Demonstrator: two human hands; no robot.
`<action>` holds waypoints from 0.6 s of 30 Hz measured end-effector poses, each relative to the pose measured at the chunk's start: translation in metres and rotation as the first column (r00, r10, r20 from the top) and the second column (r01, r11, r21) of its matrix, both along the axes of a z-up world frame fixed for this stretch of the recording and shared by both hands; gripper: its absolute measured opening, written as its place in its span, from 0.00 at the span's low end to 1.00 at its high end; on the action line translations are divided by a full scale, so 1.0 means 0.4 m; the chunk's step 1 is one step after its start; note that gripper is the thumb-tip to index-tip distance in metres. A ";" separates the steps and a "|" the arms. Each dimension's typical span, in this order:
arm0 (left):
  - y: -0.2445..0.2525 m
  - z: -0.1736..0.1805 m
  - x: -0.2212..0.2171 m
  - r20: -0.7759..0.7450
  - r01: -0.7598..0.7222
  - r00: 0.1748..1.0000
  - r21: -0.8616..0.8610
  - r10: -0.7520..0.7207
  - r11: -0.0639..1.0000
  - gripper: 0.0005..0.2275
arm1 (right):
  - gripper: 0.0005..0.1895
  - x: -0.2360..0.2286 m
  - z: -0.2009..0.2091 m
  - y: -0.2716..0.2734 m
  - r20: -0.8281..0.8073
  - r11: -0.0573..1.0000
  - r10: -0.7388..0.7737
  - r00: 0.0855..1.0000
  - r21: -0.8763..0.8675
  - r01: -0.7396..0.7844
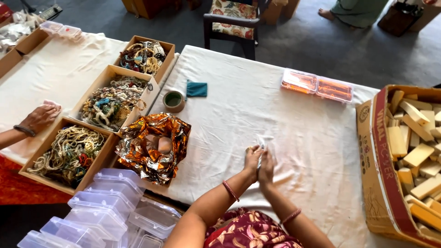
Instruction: Packaging small rectangular blocks by wrapping them in foil and placing them in containers.
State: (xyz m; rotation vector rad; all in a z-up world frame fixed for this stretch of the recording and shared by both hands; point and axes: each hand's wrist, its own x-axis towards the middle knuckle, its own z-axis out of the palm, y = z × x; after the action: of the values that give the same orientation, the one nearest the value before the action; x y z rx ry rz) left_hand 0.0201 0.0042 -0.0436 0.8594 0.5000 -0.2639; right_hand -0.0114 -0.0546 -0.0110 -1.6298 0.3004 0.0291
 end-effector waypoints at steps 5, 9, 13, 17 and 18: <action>0.035 -0.031 -0.002 0.032 -0.097 0.995 0.146 0.094 0.984 0.17 | 0.31 -0.031 0.061 0.044 0.025 0.989 0.143 0.989 0.046 -0.144; 0.017 -0.029 -0.038 0.029 -0.027 0.999 0.149 0.023 0.989 0.17 | 0.25 0.105 -0.028 -0.006 0.130 0.999 -0.025 0.991 0.049 0.019; 0.033 0.053 -0.038 -0.079 0.025 0.997 0.062 -0.020 0.998 0.17 | 0.21 0.082 -0.077 -0.012 0.228 0.988 -0.086 0.970 -0.103 0.111; 0.036 0.053 -0.010 -0.078 0.013 0.997 -0.035 -0.016 0.999 0.23 | 0.23 0.016 -0.084 0.001 0.438 0.962 0.157 0.885 -0.272 -0.036; 0.033 0.046 -0.009 -0.037 0.022 0.999 -0.028 -0.023 0.999 0.26 | 0.21 0.008 -0.088 -0.003 0.508 0.918 0.240 0.828 -0.397 -0.022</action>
State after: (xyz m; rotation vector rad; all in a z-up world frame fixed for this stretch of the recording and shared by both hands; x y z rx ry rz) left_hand 0.0164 0.0172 -0.0251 0.8351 0.5205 -0.3076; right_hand -0.0083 -0.0560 -0.0462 -1.9577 -0.2762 -0.4123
